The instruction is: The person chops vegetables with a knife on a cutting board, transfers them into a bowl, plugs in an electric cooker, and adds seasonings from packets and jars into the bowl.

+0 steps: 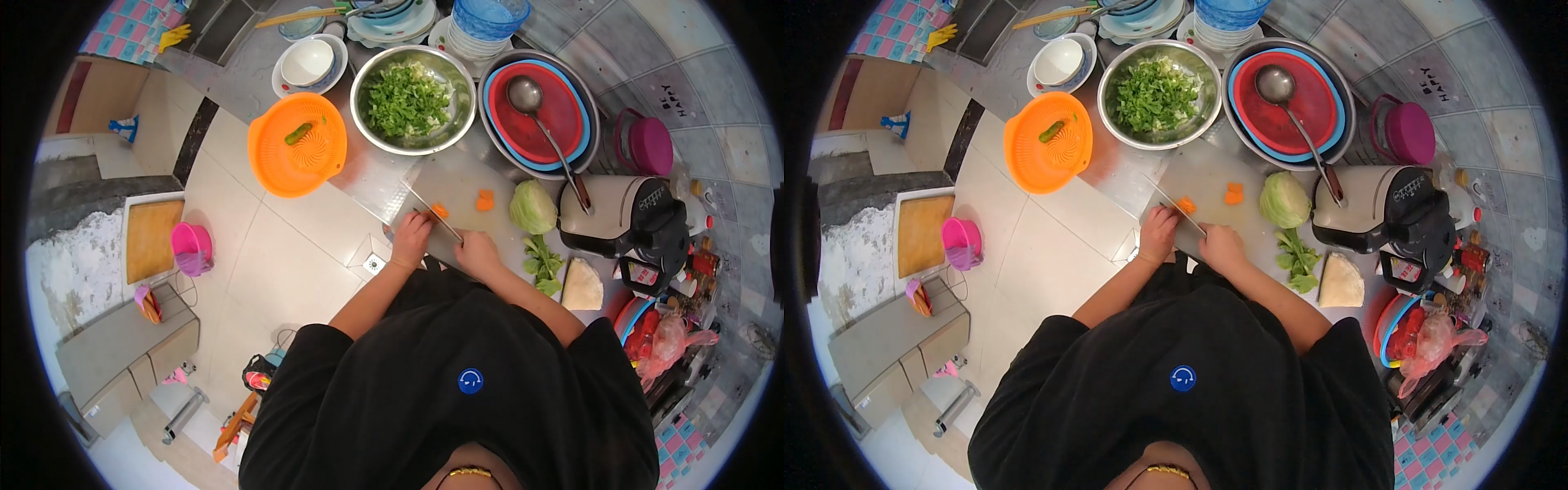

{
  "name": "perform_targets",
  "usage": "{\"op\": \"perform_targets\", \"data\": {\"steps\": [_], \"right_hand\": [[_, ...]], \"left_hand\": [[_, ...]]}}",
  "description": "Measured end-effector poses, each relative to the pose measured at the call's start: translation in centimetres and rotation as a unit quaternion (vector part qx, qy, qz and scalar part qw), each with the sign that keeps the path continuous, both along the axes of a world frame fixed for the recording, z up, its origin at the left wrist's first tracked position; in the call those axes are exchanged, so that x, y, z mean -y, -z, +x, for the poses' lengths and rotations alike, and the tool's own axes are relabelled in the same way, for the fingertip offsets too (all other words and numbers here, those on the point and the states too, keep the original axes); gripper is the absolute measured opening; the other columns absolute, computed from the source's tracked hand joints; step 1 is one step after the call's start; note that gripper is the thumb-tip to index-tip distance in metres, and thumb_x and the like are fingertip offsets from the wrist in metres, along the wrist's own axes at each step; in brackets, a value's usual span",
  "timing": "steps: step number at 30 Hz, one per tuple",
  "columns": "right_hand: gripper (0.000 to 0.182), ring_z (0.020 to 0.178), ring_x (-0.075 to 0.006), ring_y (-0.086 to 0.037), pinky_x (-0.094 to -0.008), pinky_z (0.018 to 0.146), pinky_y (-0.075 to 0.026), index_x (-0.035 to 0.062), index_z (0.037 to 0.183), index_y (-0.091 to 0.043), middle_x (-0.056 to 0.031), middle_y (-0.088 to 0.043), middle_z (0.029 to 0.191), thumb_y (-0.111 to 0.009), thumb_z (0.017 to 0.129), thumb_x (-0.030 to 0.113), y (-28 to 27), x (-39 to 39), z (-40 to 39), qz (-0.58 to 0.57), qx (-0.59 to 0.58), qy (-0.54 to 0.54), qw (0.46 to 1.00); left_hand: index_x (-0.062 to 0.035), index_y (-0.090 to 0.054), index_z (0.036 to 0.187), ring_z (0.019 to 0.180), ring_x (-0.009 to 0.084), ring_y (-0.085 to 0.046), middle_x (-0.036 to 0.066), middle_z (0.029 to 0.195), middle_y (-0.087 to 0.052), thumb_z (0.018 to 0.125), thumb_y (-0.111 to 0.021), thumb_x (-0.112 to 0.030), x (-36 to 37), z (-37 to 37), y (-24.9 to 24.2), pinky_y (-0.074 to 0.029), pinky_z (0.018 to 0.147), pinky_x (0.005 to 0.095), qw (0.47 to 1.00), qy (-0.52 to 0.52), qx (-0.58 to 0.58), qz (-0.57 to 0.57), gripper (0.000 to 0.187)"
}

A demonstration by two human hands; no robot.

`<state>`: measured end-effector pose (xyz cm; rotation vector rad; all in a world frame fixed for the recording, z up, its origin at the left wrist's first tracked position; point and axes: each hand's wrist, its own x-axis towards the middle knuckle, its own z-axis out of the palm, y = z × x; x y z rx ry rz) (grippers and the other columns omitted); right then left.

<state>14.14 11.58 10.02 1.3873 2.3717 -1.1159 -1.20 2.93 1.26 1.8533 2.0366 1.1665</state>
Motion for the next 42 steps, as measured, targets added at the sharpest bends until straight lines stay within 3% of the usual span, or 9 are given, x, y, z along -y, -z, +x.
{"op": "perform_targets", "data": {"steps": [6,12,18,21,24,29,33,39,42], "right_hand": [[0.038,0.082,-0.0411,-0.066,-0.0487,0.078,-0.053,0.01,0.113,-0.071,-0.0242,-0.067,0.084,-0.058,0.077,0.01,-1.7,0.1,0.3,0.01,0.05,-0.03,0.998],[0.036,0.083,-0.0396,-0.067,-0.0481,0.078,-0.054,0.0109,0.114,-0.07,-0.0234,-0.069,0.087,-0.057,0.081,0.012,-0.2,-0.3,-0.1,-0.017,-0.004,0.002,1.0],[0.034,0.085,-0.0394,-0.067,-0.0481,0.078,-0.054,0.0106,0.112,-0.07,-0.0233,-0.068,0.087,-0.059,0.081,0.015,-1.7,0.1,-0.4,-0.009,0.08,-0.035,0.996],[0.03,0.085,-0.0391,-0.067,-0.0484,0.078,-0.054,0.0094,0.107,-0.071,-0.0225,-0.069,0.087,-0.059,0.081,0.015,-0.1,0.4,-0.9,0.004,0.046,-0.01,0.999],[0.037,0.081,-0.0415,-0.066,-0.0492,0.078,-0.053,0.0095,0.113,-0.07,-0.0249,-0.067,0.085,-0.059,0.078,0.012,-0.1,0.0,-0.5,0.006,-0.006,-0.023,1.0],[0.035,0.081,-0.0425,-0.066,-0.05,0.077,-0.053,0.009,0.109,-0.071,-0.0249,-0.067,0.084,-0.059,0.077,0.012,0.2,0.4,-0.4,0.007,0.009,-0.02,1.0],[0.033,0.085,-0.0402,-0.067,-0.0484,0.079,-0.053,0.0079,0.111,-0.071,-0.023,-0.069,0.089,-0.059,0.08,0.013,-0.8,0.4,-1.4,-0.025,0.023,-0.001,0.999],[0.031,0.081,-0.0426,-0.065,-0.0492,0.077,-0.053,0.0055,0.104,-0.071,-0.0261,-0.066,0.083,-0.058,0.078,0.013,-1.7,0.5,-0.5,-0.022,0.04,-0.003,0.999],[0.033,0.085,-0.0407,-0.066,-0.0486,0.08,-0.054,0.009,0.11,-0.071,-0.0247,-0.068,0.089,-0.059,0.079,0.014,-0.1,0.4,-1.3,-0.018,0.031,-0.014,0.999]], "left_hand": [[-0.0031,-0.065,0.094,0.099,0.0297,-0.06,0.01,0.101,-0.063,0.07,-0.06,0.0,0.1,0.0,0.2,-0.052,0.082,0.0358,1.0,-0.008,-0.024,0.005,0.024],[-0.0019,-0.063,0.091,0.098,0.0312,-0.06,0.012,0.101,-0.063,0.069,-0.06,0.002,0.1,0.0,0.4,-0.053,0.081,0.0378,1.0,0.002,-0.006,0.004,0.023],[-0.0013,-0.063,0.092,0.098,0.0317,-0.06,0.012,0.1,-0.062,0.069,-0.06,0.001,0.2,-0.2,0.2,-0.053,0.081,0.038,1.0,0.006,-0.013,0.021,0.024],[-0.0009,-0.063,0.093,0.098,0.0324,-0.059,0.013,0.1,-0.062,0.069,-0.06,0.002,0.3,-0.6,0.3,-0.053,0.082,0.0379,1.0,0.014,-0.011,0.018,0.024],[-0.0009,-0.063,0.095,0.101,0.0317,-0.059,0.013,0.102,-0.062,0.07,-0.059,0.0,0.3,-0.7,0.5,-0.052,0.084,0.0368,1.0,0.024,-0.013,0.011,0.026],[-0.0007,-0.065,0.102,0.104,0.0298,-0.058,0.011,0.107,-0.062,0.072,-0.059,-0.004,0.7,-0.8,0.8,-0.051,0.088,0.035,0.999,0.036,-0.021,-0.009,0.03],[0.0005,-0.064,0.1,0.104,0.0301,-0.057,0.012,0.106,-0.062,0.072,-0.06,-0.004,0.6,-0.9,0.5,-0.05,0.088,0.0356,0.999,0.039,-0.025,0.003,0.029],[0.0011,-0.063,0.098,0.103,0.0311,-0.058,0.013,0.104,-0.062,0.071,-0.06,-0.002,0.6,-1.1,0.7,-0.051,0.088,0.0368,0.999,0.041,-0.022,0.005,0.028],[0.0016,-0.063,0.096,0.101,0.0329,-0.058,0.014,0.103,-0.062,0.07,-0.061,0.002,0.6,-1.2,0.7,-0.051,0.087,0.0385,0.999,0.046,-0.009,0.012,0.026]]}}
